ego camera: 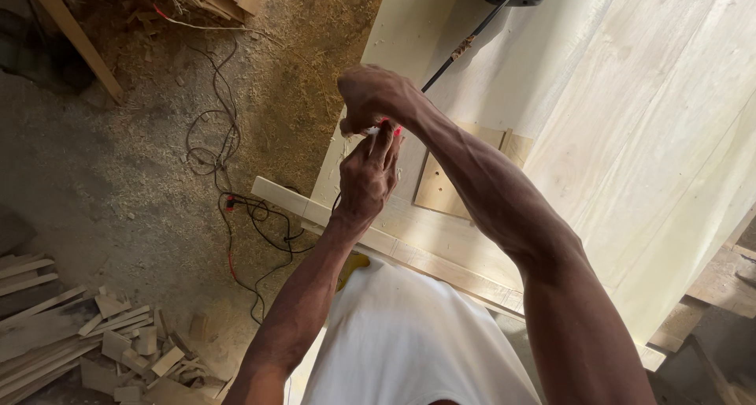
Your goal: The person holds a black electrical cable and wraps red electrical tape around a section of it. The person continues to wrap the tape around the cable multiple times to secure it.
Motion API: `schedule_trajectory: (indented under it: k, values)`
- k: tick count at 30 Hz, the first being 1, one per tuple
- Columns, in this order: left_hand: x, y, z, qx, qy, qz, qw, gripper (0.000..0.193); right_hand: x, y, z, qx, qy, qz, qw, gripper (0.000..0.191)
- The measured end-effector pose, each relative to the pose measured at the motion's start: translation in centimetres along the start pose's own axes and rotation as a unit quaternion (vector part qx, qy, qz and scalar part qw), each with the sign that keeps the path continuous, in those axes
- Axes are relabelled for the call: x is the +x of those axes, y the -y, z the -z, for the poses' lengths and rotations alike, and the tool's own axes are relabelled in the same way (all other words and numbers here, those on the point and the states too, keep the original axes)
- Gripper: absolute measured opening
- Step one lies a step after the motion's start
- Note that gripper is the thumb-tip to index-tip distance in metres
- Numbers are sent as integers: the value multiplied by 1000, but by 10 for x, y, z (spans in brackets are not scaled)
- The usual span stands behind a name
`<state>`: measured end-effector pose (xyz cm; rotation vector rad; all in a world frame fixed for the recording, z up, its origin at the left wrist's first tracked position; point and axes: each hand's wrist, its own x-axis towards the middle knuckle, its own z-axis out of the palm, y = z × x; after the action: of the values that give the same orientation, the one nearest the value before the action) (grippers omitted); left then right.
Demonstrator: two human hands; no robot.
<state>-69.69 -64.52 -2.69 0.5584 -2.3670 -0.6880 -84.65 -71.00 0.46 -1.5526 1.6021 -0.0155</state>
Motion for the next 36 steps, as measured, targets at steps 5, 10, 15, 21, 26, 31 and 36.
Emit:
schedule_trajectory:
  k: [5,10,15,21,26,31,36]
  values:
    - [9,4,-2,15,59,55,997,31,-28,-13,-9,177,-135,50,974,45]
    - [15,2,-1,-102,64,323,939,27,-99,-30,-87,429,-568,17,703,20]
    - [18,15,2,-343,64,337,874,30,-90,-13,-154,435,-549,72,710,35]
    - [6,28,17,-284,140,321,892,30,-112,-4,-152,257,-600,61,755,33]
    - [0,17,3,-274,67,261,923,28,-130,1,-118,167,-547,95,815,30]
    - [-6,6,6,-187,27,282,941,21,-106,-3,-62,231,-413,78,878,20]
    - [-9,-6,6,-150,-78,195,966,11,-41,-6,-8,159,-281,51,945,13]
